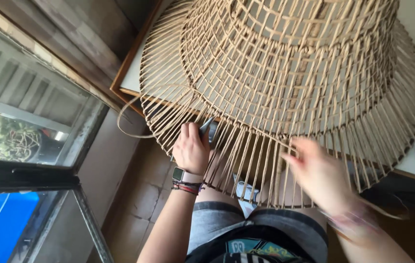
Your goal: Weaving wicker strands into a conical frame and trimming the excess with pliers
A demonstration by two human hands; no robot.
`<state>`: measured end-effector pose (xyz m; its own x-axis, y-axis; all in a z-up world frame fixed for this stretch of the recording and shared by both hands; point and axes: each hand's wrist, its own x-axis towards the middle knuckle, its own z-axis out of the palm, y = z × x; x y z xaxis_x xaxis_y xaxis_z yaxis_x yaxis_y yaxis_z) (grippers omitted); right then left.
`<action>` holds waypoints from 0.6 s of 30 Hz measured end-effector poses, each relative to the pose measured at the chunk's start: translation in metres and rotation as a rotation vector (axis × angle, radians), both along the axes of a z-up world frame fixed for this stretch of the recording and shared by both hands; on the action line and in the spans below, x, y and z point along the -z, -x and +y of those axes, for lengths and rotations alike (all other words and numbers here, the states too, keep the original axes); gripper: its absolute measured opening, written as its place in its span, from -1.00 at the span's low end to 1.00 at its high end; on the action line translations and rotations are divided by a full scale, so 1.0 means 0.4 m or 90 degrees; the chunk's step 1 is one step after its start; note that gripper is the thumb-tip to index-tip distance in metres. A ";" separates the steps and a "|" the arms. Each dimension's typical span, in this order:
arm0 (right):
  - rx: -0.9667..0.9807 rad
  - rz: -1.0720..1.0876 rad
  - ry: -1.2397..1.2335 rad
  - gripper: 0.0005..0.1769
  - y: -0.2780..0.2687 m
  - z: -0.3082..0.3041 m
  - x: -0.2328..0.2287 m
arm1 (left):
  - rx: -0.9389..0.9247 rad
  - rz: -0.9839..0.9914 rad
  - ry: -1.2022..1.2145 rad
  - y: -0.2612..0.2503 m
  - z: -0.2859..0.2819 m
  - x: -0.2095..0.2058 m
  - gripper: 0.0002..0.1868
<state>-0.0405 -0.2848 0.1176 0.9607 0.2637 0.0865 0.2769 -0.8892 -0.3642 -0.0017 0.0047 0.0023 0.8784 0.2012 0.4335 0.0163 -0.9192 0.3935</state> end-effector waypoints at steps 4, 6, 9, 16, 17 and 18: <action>-0.048 -0.243 -0.008 -0.62 -0.091 0.113 0.092 | 0.004 0.011 -0.016 -0.012 0.007 0.007 -0.68; -0.045 -0.192 -0.037 -0.71 -0.085 0.081 0.094 | -0.007 -0.001 -0.057 -0.003 0.006 0.016 -0.71; 0.087 -0.087 0.066 -0.71 0.085 -0.102 0.016 | -0.004 0.017 -0.043 -0.002 0.004 0.028 -0.71; 0.063 -0.088 0.056 -0.72 0.090 -0.126 -0.027 | -0.005 0.052 -0.016 -0.004 0.003 0.025 -0.70; 0.019 -0.044 0.004 -0.62 0.051 -0.057 -0.031 | -0.006 0.049 -0.014 -0.002 0.001 0.020 -0.70; -0.025 0.000 -0.049 -0.52 0.011 0.013 -0.035 | -0.006 0.045 -0.013 0.000 0.000 0.015 -0.70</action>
<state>-0.0450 -0.2797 0.1316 0.9499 0.2934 0.1076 0.3105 -0.8470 -0.4314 -0.0019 0.0048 -0.0039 0.9051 0.2016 0.3744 0.0521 -0.9265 0.3728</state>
